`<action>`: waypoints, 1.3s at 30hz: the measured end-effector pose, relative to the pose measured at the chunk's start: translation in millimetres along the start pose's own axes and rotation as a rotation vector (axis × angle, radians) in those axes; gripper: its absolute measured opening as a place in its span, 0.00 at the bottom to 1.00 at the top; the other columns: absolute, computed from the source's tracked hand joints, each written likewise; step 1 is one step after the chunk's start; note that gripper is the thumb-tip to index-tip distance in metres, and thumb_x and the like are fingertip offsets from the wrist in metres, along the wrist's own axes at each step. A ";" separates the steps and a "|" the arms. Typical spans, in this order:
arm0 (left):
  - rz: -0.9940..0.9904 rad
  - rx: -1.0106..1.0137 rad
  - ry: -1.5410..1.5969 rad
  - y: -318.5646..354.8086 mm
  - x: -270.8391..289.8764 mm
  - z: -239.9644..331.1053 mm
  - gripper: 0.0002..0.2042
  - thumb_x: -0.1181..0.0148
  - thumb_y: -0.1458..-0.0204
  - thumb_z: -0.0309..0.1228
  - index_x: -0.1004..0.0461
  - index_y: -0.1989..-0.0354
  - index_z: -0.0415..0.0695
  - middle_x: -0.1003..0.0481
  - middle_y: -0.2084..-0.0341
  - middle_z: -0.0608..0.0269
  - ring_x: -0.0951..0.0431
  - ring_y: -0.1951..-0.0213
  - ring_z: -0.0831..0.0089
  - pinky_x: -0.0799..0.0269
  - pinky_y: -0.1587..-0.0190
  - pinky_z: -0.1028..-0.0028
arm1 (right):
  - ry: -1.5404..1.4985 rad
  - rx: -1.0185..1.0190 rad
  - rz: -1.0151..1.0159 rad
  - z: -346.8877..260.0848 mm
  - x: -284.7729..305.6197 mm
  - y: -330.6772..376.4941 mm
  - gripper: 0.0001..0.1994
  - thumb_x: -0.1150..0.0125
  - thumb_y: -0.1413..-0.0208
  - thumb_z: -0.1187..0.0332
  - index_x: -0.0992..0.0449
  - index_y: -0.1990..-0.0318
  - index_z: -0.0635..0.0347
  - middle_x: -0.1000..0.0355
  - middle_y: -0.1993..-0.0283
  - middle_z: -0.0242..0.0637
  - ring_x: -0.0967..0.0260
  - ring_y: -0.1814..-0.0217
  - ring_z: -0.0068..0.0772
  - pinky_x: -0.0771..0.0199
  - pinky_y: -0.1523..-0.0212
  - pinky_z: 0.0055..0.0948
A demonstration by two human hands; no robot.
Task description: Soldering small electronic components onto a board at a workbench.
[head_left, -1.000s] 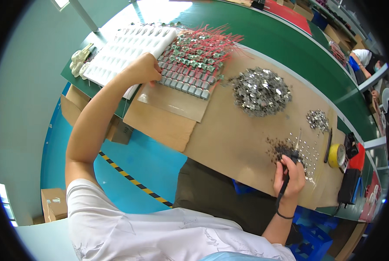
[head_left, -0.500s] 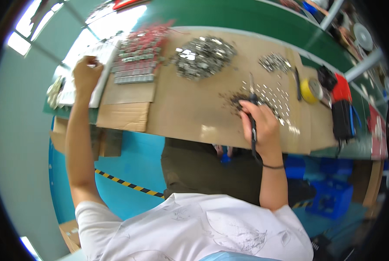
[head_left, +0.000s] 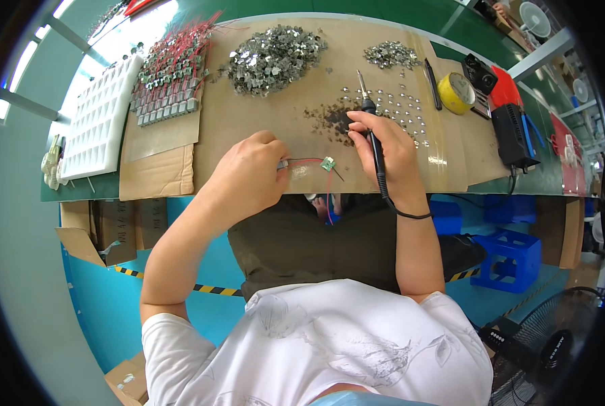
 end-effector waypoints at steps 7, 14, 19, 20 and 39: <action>0.102 0.165 0.410 -7.4 18.8 14.9 0.09 0.31 0.46 0.27 0.24 0.64 0.35 0.23 0.73 0.57 0.22 0.72 0.69 0.26 0.65 0.71 | 0.009 0.051 -0.041 0.8 -5.4 -2.2 0.17 0.32 0.45 0.80 0.20 0.48 0.57 0.19 0.63 0.40 0.20 0.60 0.43 0.19 0.58 0.38; 0.092 0.285 1.292 -42.1 -12.1 -11.9 0.06 0.41 0.38 0.23 0.24 0.66 0.34 0.29 0.83 0.70 0.33 0.81 0.84 0.39 0.77 0.79 | 0.021 0.070 -0.072 1.6 -7.5 -4.2 0.17 0.32 0.45 0.80 0.20 0.47 0.57 0.20 0.62 0.41 0.21 0.59 0.45 0.19 0.57 0.40; 0.187 0.182 0.912 -60.7 -8.8 -0.8 0.06 0.35 0.37 0.26 0.20 0.62 0.35 0.25 0.82 0.69 0.29 0.81 0.86 0.38 0.79 0.80 | 0.004 0.079 0.025 -0.6 0.9 -2.0 0.17 0.34 0.40 0.80 0.21 0.44 0.58 0.18 0.60 0.44 0.19 0.61 0.44 0.19 0.59 0.37; 0.197 0.153 0.905 -62.3 -8.0 2.5 0.06 0.34 0.37 0.27 0.20 0.61 0.36 0.25 0.82 0.70 0.29 0.81 0.87 0.41 0.82 0.81 | -0.011 0.072 0.089 -1.5 6.7 0.6 0.17 0.35 0.38 0.79 0.21 0.42 0.59 0.18 0.58 0.45 0.19 0.63 0.43 0.19 0.61 0.35; 0.073 0.343 0.669 -71.0 -49.3 -38.1 0.06 0.32 0.54 0.27 0.17 0.71 0.36 0.22 0.82 0.65 0.25 0.77 0.81 0.27 0.70 0.76 | -0.223 -0.177 0.263 15.6 30.9 53.3 0.07 0.33 0.41 0.78 0.17 0.57 0.67 0.26 0.76 0.32 0.27 0.78 0.20 0.34 0.76 0.19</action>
Point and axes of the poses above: each hand's wrist, its own y-axis away from the middle knuckle, its own x-axis out of the back of the hand, z = x × y, the point moved 7 cm from there along -y, towards the middle knuckle
